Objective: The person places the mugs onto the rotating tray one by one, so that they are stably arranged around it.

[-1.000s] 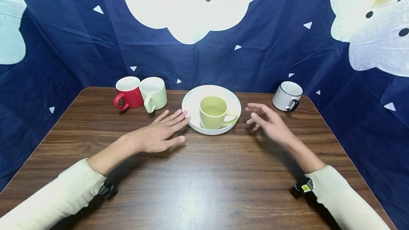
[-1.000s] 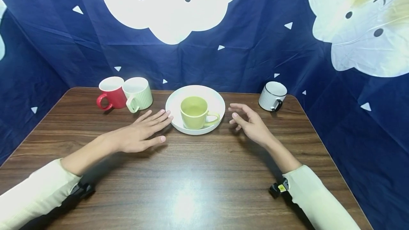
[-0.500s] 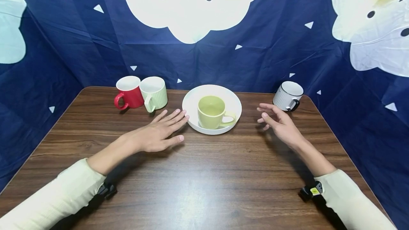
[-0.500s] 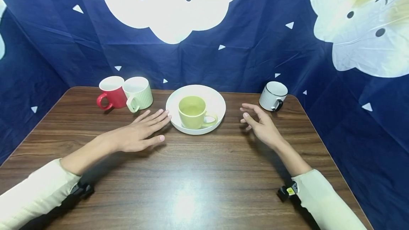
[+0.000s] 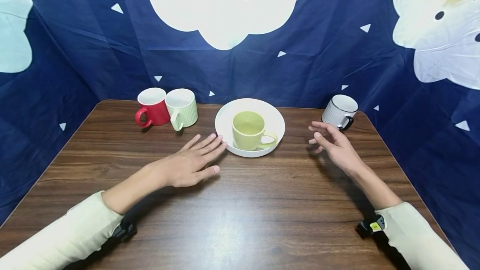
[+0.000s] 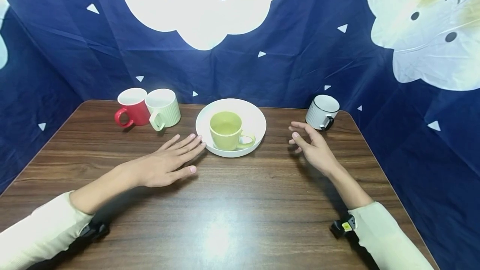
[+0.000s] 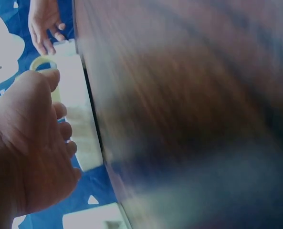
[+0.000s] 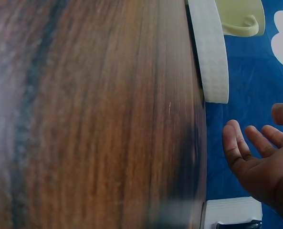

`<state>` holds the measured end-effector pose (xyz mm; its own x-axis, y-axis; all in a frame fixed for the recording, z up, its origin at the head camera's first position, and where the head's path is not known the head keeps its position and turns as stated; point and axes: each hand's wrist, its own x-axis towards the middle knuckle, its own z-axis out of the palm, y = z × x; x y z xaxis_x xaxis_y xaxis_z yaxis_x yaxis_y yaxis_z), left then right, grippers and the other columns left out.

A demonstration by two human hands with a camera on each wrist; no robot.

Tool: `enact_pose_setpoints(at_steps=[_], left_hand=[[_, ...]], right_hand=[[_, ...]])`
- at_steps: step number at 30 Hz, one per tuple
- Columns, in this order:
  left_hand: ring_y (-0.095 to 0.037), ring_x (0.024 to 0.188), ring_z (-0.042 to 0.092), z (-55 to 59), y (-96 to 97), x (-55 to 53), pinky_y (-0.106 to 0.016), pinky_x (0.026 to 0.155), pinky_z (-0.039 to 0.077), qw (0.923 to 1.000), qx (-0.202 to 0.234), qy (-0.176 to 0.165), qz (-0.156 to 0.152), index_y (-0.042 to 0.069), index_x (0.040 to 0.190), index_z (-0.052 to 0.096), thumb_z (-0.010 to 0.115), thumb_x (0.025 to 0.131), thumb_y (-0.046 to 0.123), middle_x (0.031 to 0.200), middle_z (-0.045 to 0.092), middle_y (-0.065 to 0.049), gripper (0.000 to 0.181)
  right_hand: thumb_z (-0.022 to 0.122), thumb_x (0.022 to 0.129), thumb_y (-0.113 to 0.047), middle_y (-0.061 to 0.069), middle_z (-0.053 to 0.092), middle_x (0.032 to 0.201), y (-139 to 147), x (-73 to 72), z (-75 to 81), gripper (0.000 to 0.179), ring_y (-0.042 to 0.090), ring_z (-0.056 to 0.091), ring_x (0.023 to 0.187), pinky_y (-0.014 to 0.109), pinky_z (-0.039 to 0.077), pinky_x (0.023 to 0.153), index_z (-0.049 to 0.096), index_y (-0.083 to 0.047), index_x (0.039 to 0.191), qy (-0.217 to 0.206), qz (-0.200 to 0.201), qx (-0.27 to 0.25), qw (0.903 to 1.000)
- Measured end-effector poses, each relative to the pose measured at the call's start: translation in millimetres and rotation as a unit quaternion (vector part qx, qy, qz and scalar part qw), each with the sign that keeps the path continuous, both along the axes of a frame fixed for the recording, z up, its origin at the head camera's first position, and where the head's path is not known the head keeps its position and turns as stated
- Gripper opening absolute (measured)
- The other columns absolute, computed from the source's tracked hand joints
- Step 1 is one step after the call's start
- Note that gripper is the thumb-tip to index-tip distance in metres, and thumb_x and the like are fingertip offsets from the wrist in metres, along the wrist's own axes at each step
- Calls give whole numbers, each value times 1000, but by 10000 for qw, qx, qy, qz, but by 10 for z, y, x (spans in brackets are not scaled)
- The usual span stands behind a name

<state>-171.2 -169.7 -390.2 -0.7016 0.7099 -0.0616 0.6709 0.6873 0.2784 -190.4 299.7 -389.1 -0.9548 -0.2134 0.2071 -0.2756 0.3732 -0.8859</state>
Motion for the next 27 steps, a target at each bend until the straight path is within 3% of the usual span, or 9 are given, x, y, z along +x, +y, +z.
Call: enact_pose_setpoints(at_steps=[4, 16, 27], left_hand=[[-33, 179, 10, -9, 16, 27, -68, 144, 5, 10000, -46, -44, 42, 20, 182, 21, 46, 120, 54, 191, 11, -6, 75], [-38, 179, 14, -61, -40, -30, -70, 143, 8, 9998, -47, -31, 212, 16, 182, 20, 44, 121, 52, 191, 12, -11, 75], [-39, 179, 7, -59, -21, 19, -68, 144, 2, 9995, -25, -278, 150, 19, 182, 19, 45, 120, 55, 191, 8, -10, 76]], right_hand=[[56, 120, -15, -30, 67, 132, 14, 15, 0, 47, 1, 78, 105, 27, 65, 78, 50, 8, 160, -39, -28, 37, 10000], [55, 120, -14, -32, 66, 132, 61, 48, -18, 46, -1, 77, 106, 25, 64, 78, 50, 9, 160, 3, -10, 110, 9999], [56, 120, -16, -34, 67, 130, 173, 68, -12, 46, -3, 77, 104, 24, 64, 77, 51, 10, 158, 25, -325, 42, 9995]])
